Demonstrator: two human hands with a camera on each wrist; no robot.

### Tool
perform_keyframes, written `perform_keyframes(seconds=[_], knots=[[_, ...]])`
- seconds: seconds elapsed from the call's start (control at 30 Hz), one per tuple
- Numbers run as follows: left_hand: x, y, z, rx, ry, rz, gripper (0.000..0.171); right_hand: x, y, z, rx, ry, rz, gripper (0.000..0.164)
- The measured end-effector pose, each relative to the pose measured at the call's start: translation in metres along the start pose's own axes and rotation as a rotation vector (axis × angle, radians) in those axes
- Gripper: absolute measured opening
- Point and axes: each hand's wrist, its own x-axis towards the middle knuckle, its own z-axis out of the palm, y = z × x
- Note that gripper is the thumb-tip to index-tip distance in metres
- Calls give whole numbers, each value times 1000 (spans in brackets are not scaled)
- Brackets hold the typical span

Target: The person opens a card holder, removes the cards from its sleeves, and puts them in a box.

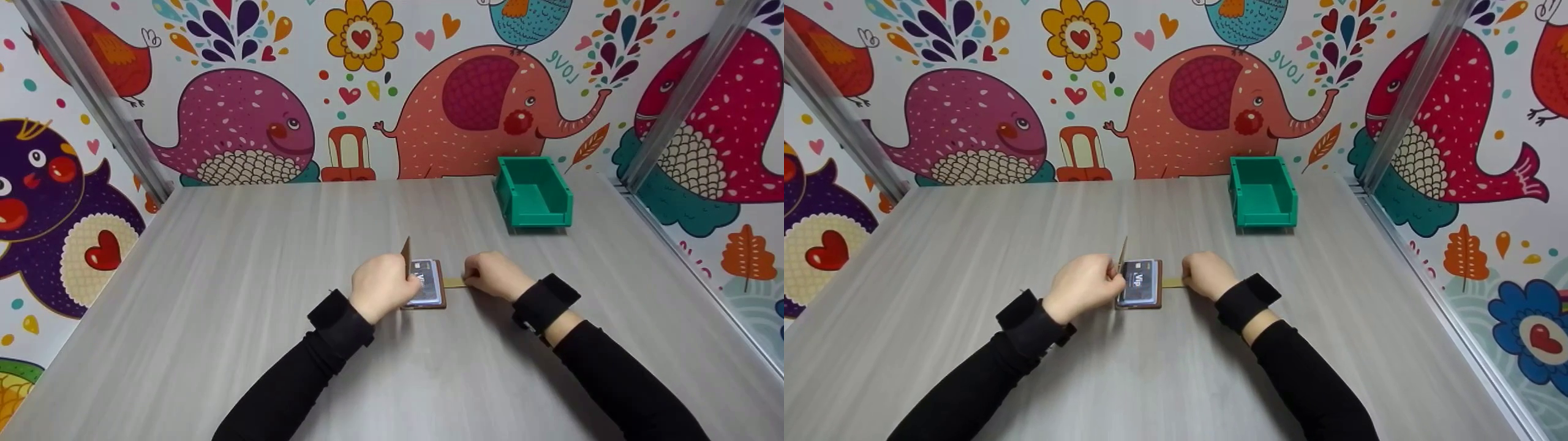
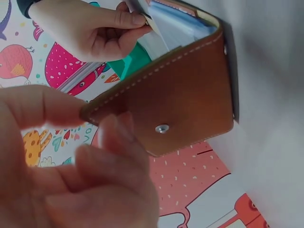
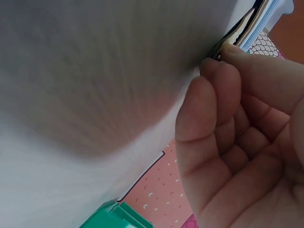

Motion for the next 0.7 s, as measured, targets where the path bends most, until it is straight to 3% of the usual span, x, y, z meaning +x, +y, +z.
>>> perform_keyframes(seconds=[0.7], knots=[[-6,-19,-7,5,4,-61,25,1,-1,0,-8,-2,16,14]])
